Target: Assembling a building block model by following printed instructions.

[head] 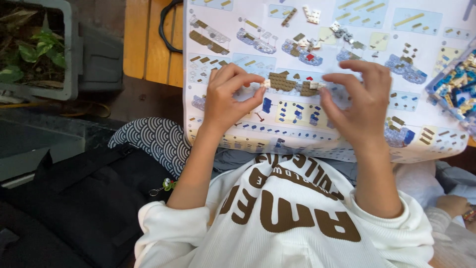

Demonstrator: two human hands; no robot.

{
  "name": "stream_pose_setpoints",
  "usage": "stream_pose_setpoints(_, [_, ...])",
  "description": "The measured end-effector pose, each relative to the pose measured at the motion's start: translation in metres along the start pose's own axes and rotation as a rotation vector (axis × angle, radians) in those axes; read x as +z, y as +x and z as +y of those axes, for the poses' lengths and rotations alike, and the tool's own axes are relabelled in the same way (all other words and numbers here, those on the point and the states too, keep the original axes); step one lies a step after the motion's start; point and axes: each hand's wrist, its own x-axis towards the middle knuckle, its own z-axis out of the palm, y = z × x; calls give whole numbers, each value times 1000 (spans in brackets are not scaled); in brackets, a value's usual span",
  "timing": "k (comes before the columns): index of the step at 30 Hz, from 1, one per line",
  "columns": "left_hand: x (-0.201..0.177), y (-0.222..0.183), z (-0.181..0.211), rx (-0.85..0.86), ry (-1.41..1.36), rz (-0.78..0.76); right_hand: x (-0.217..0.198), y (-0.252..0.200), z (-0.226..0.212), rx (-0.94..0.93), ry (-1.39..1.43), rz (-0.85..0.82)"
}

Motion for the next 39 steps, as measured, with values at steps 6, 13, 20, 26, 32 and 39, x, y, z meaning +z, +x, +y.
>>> stream_pose_setpoints(6, [-1, 0, -1, -16, -15, -13, -8, -5, 8, 30, -6, 33])
stream_pose_setpoints(13, [-2, 0, -1, -16, -23, -13, -9, -15, 23, 93, 47, 88])
stream_pose_setpoints(20, [-2, 0, 1, -26, -17, -19, -8, -17, 24, 106, 56, 83])
stream_pose_setpoints(26, [-2, 1, 1, -26, -22, -21, -7, -18, 24, 107, 40, 76])
stream_pose_setpoints(32, [-2, 1, 1, -29, -15, -24, -7, -18, 24, 108, 44, 73])
stream_pose_setpoints(39, [-2, 1, 1, -29, -18, -29, -6, -19, 24, 107, 35, 71])
